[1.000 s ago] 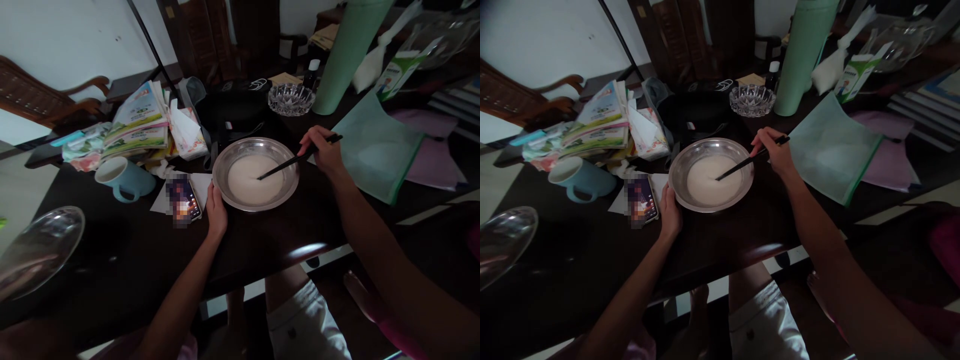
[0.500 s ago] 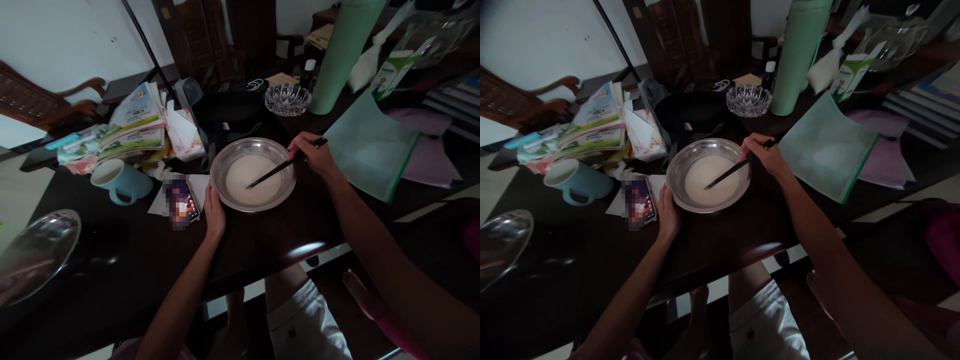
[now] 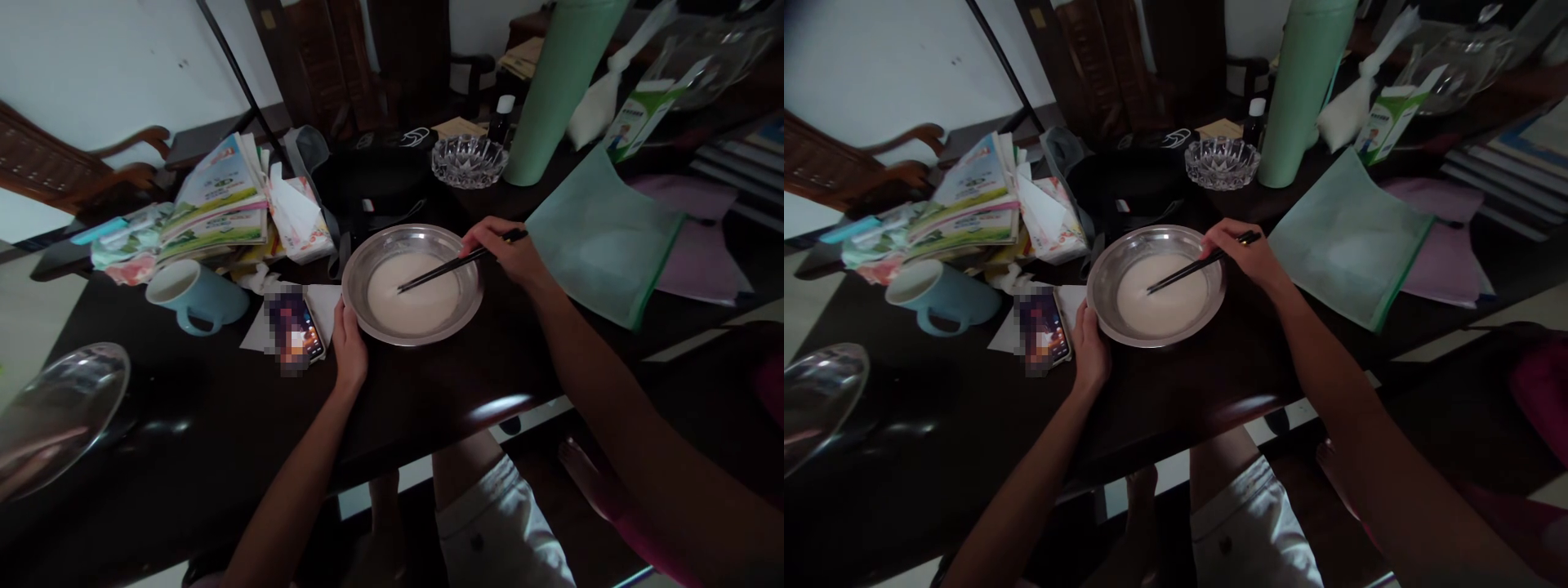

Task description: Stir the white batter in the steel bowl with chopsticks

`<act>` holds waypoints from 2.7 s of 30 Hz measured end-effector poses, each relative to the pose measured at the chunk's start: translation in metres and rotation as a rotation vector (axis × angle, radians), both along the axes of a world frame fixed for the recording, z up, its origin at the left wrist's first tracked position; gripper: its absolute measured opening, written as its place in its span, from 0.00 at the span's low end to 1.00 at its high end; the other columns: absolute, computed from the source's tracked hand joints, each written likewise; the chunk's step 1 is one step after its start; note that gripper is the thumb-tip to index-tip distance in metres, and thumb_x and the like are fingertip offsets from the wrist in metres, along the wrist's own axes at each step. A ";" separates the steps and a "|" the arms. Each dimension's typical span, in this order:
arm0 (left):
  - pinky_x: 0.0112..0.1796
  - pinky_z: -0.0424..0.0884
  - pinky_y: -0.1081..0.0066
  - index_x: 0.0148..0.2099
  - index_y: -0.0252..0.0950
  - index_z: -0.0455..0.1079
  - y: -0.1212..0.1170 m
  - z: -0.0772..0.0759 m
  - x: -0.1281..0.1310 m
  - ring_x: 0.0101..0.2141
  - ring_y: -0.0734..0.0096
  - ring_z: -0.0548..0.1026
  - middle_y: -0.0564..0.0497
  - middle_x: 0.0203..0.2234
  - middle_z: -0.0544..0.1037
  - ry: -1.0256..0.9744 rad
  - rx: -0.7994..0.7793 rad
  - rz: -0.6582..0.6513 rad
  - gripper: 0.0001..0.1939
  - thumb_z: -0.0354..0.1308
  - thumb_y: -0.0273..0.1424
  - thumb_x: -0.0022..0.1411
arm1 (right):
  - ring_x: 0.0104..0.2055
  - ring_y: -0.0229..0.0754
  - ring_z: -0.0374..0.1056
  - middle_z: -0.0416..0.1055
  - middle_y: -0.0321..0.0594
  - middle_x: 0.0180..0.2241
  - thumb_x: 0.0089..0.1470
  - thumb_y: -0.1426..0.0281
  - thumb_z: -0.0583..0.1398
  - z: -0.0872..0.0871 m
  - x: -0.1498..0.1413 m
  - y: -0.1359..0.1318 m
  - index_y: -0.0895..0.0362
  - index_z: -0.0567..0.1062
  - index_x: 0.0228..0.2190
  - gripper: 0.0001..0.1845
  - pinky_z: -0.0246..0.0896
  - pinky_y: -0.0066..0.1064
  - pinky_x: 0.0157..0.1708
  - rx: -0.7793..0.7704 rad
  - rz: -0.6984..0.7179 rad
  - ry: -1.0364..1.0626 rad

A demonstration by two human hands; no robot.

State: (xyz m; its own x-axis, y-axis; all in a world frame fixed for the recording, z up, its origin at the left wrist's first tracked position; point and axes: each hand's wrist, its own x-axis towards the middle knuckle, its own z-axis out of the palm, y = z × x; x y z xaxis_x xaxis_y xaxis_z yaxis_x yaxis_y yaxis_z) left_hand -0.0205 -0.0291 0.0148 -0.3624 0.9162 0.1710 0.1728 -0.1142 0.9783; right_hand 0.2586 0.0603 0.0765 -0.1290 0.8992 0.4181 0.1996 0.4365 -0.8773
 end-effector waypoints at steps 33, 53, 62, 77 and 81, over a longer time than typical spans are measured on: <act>0.61 0.61 0.63 0.56 0.37 0.71 -0.002 0.008 0.003 0.58 0.63 0.70 0.45 0.55 0.75 0.047 0.002 0.010 0.25 0.46 0.48 0.70 | 0.27 0.37 0.74 0.77 0.35 0.23 0.56 0.51 0.62 -0.003 0.000 0.002 0.53 0.78 0.25 0.20 0.68 0.31 0.33 -0.034 0.011 0.077; 0.62 0.61 0.62 0.56 0.37 0.71 -0.002 0.008 0.004 0.58 0.62 0.70 0.44 0.56 0.75 0.039 -0.003 0.013 0.24 0.46 0.47 0.70 | 0.27 0.39 0.72 0.76 0.35 0.21 0.57 0.50 0.60 -0.002 0.000 0.002 0.52 0.77 0.24 0.21 0.67 0.33 0.33 -0.054 -0.003 0.049; 0.62 0.60 0.60 0.55 0.38 0.71 -0.003 0.009 0.003 0.59 0.61 0.70 0.44 0.55 0.75 0.039 -0.017 0.014 0.24 0.46 0.47 0.70 | 0.20 0.38 0.68 0.72 0.34 0.16 0.56 0.46 0.59 -0.005 0.005 0.007 0.52 0.75 0.22 0.24 0.67 0.35 0.27 -0.024 -0.119 0.152; 0.62 0.60 0.60 0.56 0.37 0.70 -0.003 0.007 0.003 0.59 0.61 0.70 0.43 0.56 0.75 0.011 -0.007 -0.001 0.24 0.47 0.47 0.69 | 0.27 0.39 0.73 0.77 0.35 0.22 0.57 0.50 0.61 -0.001 0.001 0.000 0.51 0.79 0.25 0.20 0.69 0.35 0.33 -0.040 0.030 0.038; 0.62 0.61 0.61 0.55 0.37 0.71 -0.003 0.008 0.004 0.58 0.61 0.70 0.44 0.55 0.76 0.018 -0.009 0.011 0.23 0.47 0.47 0.69 | 0.28 0.40 0.74 0.78 0.36 0.24 0.56 0.50 0.61 0.000 0.001 0.001 0.51 0.78 0.25 0.20 0.69 0.35 0.34 -0.016 -0.056 0.035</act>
